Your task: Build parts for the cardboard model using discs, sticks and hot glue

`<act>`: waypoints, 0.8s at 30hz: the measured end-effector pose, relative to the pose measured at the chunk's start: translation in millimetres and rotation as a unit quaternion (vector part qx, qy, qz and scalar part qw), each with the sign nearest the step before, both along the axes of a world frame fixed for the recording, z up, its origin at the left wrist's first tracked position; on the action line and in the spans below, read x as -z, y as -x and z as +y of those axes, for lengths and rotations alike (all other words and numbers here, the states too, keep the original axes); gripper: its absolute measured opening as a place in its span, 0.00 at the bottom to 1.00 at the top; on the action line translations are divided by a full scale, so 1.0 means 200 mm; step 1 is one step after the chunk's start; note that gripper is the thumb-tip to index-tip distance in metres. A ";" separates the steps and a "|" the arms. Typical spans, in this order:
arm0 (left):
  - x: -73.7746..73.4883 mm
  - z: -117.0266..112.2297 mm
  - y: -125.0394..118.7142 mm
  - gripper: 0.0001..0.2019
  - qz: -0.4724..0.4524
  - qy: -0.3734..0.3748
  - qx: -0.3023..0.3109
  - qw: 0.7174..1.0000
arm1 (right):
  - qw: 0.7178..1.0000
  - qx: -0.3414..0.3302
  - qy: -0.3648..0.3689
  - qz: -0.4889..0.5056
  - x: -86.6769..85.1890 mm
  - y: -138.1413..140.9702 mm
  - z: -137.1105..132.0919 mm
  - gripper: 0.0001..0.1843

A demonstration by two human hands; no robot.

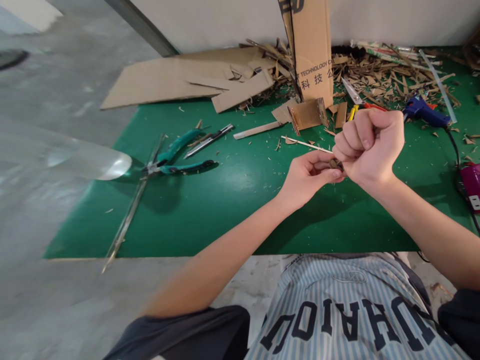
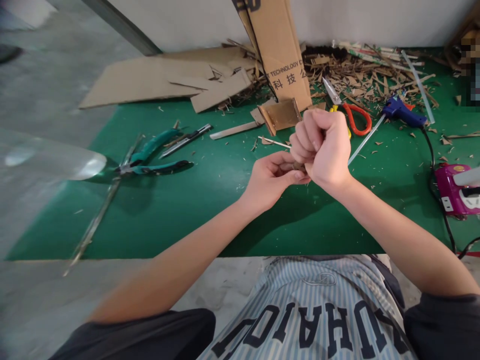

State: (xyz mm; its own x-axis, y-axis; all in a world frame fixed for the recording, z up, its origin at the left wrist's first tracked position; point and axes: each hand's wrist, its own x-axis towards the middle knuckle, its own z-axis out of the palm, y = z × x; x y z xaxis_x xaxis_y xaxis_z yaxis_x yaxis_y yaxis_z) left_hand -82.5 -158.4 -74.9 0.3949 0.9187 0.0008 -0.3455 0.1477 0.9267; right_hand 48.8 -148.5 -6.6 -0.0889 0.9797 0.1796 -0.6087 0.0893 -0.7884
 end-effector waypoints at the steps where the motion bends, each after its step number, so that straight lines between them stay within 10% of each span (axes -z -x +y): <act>1: 0.00 0.00 0.00 0.17 0.016 -0.020 -0.014 1.000 | 0.999 0.022 0.021 0.011 0.00 0.00 0.01 0.30; 12: 0.02 0.00 0.02 0.20 0.083 -0.140 -0.076 0.984 | 0.966 0.086 0.191 0.154 0.07 -0.06 0.09 0.27; 24: -0.04 -0.03 0.03 0.22 0.118 -0.088 -0.088 0.985 | 0.992 0.049 0.106 0.054 0.15 -0.09 0.12 0.29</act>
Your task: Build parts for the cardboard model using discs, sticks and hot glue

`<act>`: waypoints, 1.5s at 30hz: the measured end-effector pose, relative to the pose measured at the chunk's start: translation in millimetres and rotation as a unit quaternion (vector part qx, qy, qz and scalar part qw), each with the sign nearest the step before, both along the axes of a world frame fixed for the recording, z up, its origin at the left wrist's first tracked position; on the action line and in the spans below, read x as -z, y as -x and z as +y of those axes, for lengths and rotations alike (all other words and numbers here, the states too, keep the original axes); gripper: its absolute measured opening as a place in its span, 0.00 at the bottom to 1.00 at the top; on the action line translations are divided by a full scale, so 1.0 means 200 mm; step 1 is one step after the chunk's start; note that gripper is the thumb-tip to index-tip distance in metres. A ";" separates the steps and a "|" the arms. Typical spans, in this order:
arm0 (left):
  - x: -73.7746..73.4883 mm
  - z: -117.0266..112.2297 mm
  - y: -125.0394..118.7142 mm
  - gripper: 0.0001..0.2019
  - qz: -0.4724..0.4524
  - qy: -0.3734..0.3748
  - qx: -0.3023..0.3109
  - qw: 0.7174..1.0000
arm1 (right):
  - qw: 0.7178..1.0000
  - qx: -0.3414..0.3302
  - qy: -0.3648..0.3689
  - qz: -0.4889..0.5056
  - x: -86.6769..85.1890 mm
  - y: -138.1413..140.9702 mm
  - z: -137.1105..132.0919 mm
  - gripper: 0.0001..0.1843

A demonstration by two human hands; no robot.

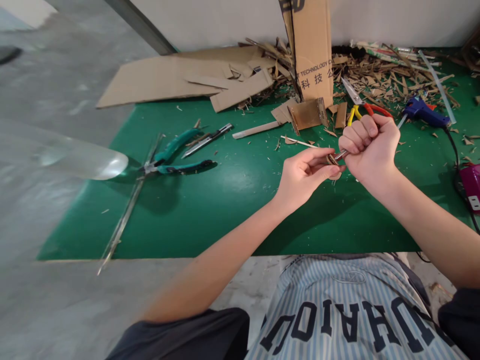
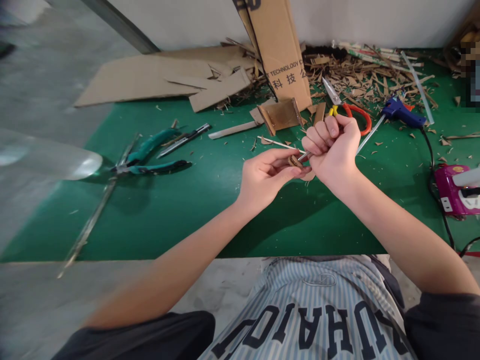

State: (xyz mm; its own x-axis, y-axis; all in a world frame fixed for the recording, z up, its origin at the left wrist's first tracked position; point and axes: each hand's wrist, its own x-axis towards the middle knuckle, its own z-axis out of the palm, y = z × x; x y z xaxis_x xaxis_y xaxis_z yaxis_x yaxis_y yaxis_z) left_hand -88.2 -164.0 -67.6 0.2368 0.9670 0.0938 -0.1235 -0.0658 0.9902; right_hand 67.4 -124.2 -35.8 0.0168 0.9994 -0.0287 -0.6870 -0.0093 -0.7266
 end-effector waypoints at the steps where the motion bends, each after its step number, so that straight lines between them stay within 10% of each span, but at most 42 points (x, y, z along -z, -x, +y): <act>1: 0.00 0.00 0.00 0.21 0.002 -0.001 0.000 1.000 | 1.000 -0.001 -0.010 -0.016 0.00 0.00 0.00 0.29; 34: 0.04 0.06 0.03 0.22 -0.149 0.247 0.222 0.931 | 0.983 -0.158 -0.085 -0.044 -0.15 0.05 -0.10 0.29; 45: -0.01 0.12 0.05 0.19 0.142 -0.073 0.109 0.981 | 0.978 -0.149 -0.110 -0.094 -0.09 0.06 -0.08 0.29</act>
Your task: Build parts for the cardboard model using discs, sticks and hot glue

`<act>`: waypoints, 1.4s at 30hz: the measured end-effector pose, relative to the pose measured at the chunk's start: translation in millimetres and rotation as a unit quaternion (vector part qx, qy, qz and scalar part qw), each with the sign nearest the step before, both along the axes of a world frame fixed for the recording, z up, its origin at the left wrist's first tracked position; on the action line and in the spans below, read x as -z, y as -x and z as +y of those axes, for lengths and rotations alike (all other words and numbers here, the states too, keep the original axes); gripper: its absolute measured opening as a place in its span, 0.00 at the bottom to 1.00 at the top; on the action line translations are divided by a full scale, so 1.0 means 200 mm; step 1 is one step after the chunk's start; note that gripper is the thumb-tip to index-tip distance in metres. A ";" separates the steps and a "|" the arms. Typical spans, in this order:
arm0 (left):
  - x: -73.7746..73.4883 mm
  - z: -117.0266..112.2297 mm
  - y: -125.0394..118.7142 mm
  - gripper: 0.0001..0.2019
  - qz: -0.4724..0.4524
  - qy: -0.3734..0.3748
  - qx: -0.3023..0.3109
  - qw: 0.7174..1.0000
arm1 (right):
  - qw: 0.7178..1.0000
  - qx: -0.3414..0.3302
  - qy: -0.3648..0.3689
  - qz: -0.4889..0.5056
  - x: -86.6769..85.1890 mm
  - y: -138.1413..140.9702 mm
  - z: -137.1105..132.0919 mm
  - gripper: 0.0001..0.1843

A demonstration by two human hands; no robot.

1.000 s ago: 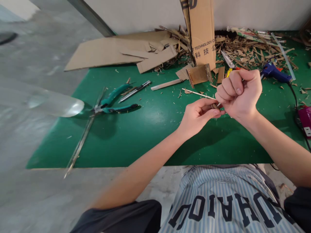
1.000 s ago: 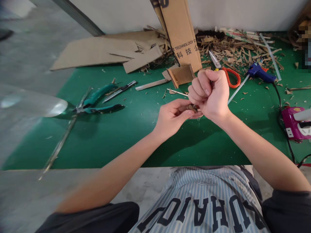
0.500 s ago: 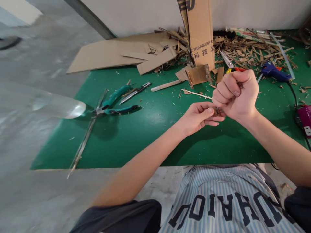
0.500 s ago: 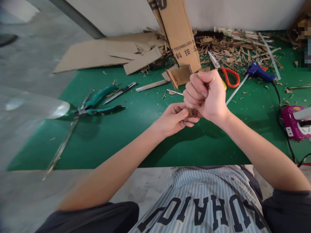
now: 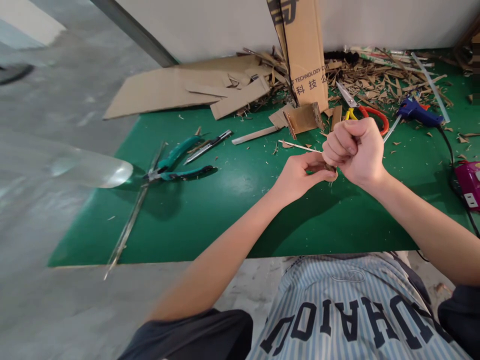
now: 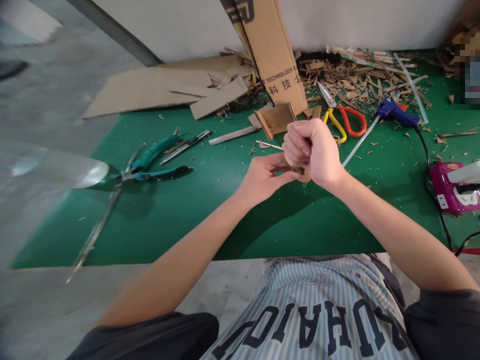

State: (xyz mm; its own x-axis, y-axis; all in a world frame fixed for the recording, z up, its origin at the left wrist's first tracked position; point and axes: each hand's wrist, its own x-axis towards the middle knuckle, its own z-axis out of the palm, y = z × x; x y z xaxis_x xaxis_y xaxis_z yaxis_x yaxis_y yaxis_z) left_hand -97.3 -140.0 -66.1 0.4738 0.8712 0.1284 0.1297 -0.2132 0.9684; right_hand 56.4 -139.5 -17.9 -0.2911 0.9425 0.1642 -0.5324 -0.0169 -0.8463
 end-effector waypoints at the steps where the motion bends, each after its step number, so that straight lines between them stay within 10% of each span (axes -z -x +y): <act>1: 0.00 0.01 0.00 0.18 0.026 -0.027 -0.006 0.999 | 1.000 0.001 -0.001 -0.007 0.01 0.00 0.00 0.29; 16: 0.11 0.03 -0.02 0.10 0.197 -0.143 -0.019 0.970 | 0.998 0.009 -0.010 -0.058 0.21 0.04 0.00 0.26; 29: 0.03 -0.01 0.01 0.20 0.288 -0.141 -0.042 0.946 | 0.997 -0.013 0.008 -0.075 0.23 0.03 0.03 0.27; 42: 0.05 -0.01 0.02 0.07 0.256 -0.113 -0.051 0.959 | 0.982 -0.140 0.022 -0.125 0.21 0.05 0.11 0.24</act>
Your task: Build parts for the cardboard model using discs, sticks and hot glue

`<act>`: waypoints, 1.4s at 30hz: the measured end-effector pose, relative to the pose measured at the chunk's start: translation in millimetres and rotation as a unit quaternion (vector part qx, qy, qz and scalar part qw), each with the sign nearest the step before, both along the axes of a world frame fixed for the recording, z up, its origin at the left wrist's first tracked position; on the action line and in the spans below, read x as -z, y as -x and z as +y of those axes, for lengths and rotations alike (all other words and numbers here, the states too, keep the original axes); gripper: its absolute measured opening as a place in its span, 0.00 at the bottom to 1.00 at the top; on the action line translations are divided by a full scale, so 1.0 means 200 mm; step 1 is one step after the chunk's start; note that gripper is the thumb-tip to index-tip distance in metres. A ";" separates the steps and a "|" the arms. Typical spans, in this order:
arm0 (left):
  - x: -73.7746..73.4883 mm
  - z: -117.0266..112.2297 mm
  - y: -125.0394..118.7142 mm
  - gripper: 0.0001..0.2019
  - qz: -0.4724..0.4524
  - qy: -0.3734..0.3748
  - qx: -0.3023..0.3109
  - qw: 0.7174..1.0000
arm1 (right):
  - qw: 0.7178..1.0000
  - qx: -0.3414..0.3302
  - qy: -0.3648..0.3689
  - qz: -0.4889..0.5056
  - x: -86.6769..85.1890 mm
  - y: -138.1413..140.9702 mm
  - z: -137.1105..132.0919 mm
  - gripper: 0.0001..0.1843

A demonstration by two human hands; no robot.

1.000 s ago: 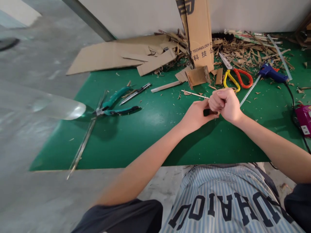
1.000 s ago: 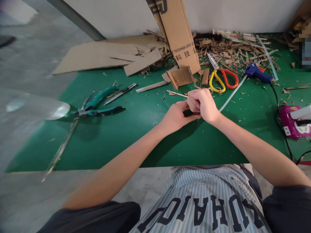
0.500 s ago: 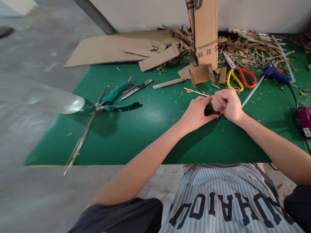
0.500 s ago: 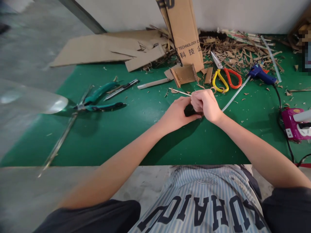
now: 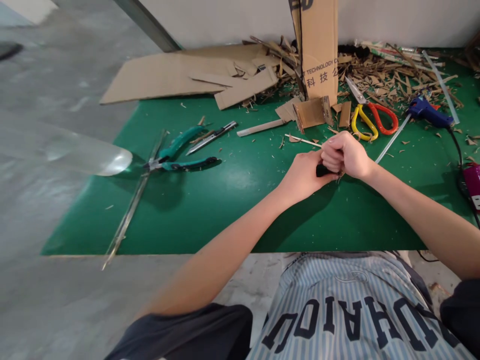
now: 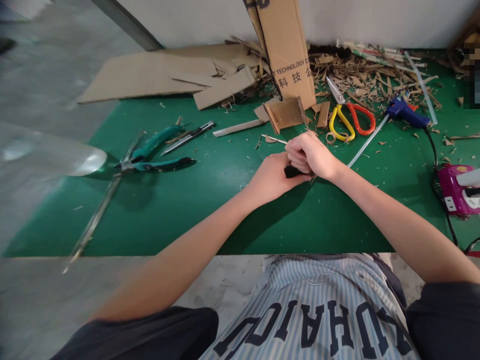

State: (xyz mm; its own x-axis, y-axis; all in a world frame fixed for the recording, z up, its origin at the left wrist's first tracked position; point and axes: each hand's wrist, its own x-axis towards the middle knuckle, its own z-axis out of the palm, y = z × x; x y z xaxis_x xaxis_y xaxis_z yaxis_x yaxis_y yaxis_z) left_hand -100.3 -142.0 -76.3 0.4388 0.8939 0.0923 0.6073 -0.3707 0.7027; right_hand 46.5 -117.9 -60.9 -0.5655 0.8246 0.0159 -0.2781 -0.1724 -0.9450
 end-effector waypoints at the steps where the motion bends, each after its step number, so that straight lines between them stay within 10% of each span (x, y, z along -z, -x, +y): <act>1: 0.00 0.00 0.00 0.07 0.004 -0.003 0.003 1.000 | 1.000 0.000 0.006 -0.004 0.00 0.00 0.00 0.25; 12: -0.04 -0.01 -0.01 0.14 -0.019 -0.016 -0.005 1.000 | 0.984 0.148 0.089 0.040 -0.03 -0.05 -0.01 0.29; 42: -0.01 -0.04 0.01 0.22 0.084 -0.086 -0.015 0.993 | 0.954 0.225 0.174 0.093 0.00 -0.10 0.05 0.30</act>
